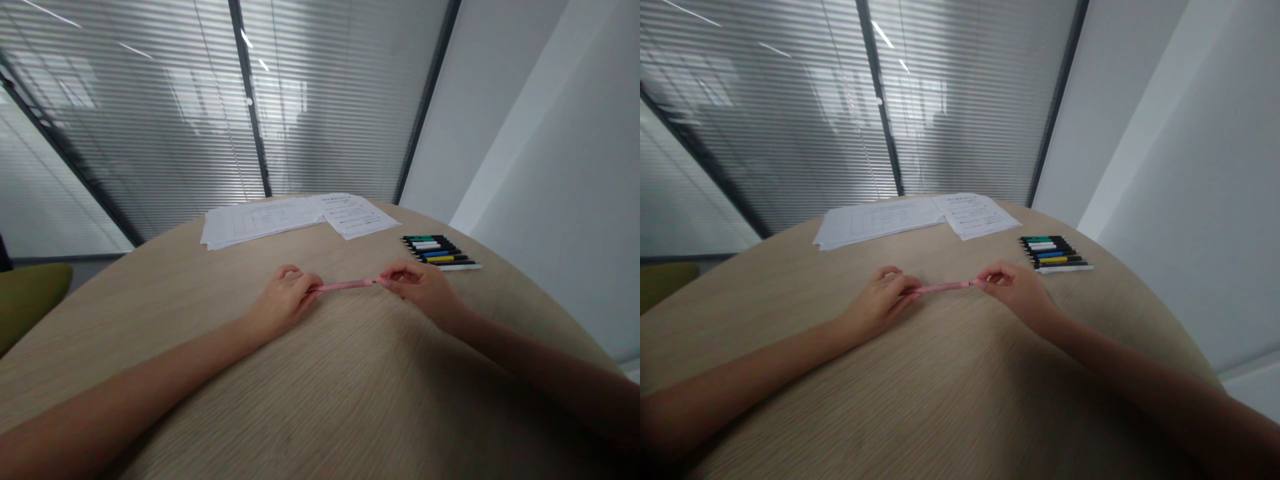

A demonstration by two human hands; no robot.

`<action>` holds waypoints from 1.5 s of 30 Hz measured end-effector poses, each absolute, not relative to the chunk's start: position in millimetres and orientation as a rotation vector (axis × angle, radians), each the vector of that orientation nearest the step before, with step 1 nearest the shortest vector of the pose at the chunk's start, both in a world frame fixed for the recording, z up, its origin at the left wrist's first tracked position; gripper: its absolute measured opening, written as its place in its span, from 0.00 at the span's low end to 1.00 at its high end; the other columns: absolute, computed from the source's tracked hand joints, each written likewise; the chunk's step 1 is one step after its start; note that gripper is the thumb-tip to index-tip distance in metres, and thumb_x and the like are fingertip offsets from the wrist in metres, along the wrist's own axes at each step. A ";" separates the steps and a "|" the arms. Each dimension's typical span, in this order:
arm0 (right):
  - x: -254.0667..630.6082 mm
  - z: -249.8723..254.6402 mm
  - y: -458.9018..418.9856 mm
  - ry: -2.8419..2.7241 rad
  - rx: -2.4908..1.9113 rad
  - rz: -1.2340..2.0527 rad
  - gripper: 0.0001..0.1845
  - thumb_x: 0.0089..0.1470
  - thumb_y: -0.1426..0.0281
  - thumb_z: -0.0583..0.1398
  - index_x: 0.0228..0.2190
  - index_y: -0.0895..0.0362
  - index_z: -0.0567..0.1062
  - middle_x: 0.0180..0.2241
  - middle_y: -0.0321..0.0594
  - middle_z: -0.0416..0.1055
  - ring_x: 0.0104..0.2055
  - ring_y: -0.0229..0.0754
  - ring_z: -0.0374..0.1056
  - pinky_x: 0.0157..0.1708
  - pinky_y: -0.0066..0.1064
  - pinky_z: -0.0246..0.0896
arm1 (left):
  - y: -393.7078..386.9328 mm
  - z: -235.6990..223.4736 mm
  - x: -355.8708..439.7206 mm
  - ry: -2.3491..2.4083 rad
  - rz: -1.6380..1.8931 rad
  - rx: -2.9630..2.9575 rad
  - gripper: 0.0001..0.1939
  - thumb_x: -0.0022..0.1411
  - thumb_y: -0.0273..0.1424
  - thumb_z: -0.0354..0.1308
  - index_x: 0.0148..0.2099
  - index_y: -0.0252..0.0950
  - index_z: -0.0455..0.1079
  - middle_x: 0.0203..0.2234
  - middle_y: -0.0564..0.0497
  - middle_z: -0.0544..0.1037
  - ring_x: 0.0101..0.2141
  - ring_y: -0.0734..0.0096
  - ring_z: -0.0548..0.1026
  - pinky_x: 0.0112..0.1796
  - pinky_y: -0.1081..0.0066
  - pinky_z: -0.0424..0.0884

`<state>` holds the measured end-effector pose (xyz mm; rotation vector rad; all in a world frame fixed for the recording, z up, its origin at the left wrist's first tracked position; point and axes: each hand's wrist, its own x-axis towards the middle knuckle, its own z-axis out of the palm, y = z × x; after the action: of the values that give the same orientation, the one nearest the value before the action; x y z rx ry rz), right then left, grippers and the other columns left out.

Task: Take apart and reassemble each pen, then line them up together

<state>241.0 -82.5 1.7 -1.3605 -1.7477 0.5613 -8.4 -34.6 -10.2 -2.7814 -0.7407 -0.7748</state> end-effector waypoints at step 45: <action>238.4 2.0 -87.1 -1.997 -1.319 0.256 0.06 0.48 0.68 0.54 0.29 0.56 0.68 0.25 0.37 0.69 0.25 0.35 0.64 0.22 0.25 0.57 | -36.5 -8.4 -9.5 -0.709 -0.853 -2.770 0.08 0.62 0.32 0.42 0.37 0.34 0.60 0.25 0.51 0.73 0.28 0.72 0.70 0.36 0.66 0.63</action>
<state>238.4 -87.1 2.0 -1.3188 -1.9971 0.2562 -9.5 -36.5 -8.4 -2.7704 -0.7094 -0.8532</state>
